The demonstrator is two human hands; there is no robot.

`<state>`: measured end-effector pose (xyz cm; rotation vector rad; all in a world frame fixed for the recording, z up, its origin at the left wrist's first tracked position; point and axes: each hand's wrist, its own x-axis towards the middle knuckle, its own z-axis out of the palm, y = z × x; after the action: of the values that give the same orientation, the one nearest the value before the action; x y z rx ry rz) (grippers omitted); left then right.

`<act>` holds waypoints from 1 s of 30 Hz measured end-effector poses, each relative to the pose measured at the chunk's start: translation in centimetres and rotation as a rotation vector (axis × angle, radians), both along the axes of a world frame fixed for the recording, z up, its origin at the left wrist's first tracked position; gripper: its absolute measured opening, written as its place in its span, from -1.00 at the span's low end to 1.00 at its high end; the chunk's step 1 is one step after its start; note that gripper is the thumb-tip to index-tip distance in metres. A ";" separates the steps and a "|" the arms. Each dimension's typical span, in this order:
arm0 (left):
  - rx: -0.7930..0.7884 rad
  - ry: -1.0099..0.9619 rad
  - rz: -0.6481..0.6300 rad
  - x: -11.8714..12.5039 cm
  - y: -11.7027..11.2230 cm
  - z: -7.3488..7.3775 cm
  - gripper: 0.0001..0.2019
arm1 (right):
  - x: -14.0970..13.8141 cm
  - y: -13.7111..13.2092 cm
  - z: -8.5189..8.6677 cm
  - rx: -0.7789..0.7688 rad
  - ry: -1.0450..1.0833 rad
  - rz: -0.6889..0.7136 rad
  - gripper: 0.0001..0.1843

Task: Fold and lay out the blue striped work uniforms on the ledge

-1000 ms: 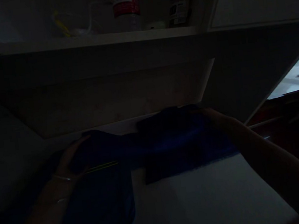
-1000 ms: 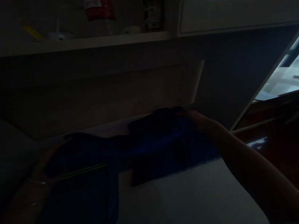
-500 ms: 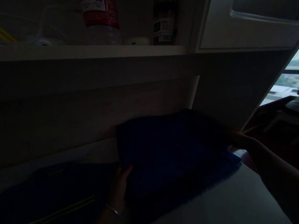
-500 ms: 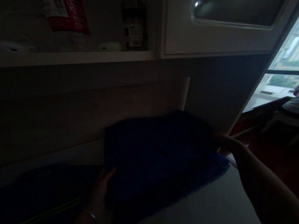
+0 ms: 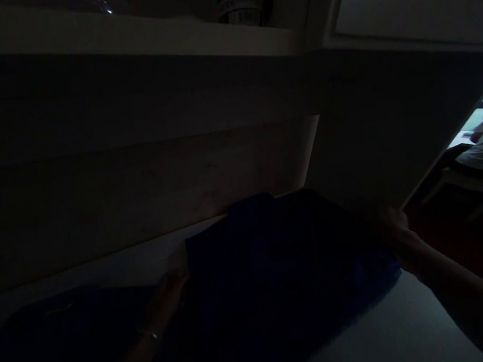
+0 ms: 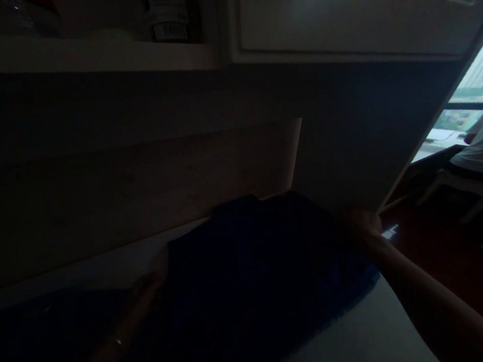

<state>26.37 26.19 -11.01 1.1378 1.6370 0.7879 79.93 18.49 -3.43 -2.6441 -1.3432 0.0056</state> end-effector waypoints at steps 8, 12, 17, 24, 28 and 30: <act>0.259 0.238 -0.195 2.9 7.0 -0.2 -0.61 | -7.5 11.9 -2.0 -0.264 0.048 0.381 -0.31; 0.340 0.313 -0.117 3.5 7.0 -0.3 -0.64 | -9.2 13.7 -4.0 -0.306 0.039 0.449 -0.53; 0.469 0.318 -0.052 3.9 7.5 1.4 -0.68 | -9.5 14.7 -2.8 -0.208 -0.003 0.351 -0.55; 0.403 0.407 0.031 3.2 9.3 0.9 -0.67 | -11.6 15.1 -1.9 -0.019 0.057 0.275 -0.40; 0.512 0.514 -0.013 4.0 6.5 1.1 -0.57 | -14.5 14.8 -4.0 0.100 -0.106 0.419 -0.40; 0.635 0.616 -0.093 5.4 3.8 1.1 -0.55 | -15.8 14.8 -5.7 0.113 -0.199 0.531 -0.42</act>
<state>31.74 29.96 -9.87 2.0473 1.8523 0.9943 64.09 33.34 -9.11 -2.1674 -2.0049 -0.2608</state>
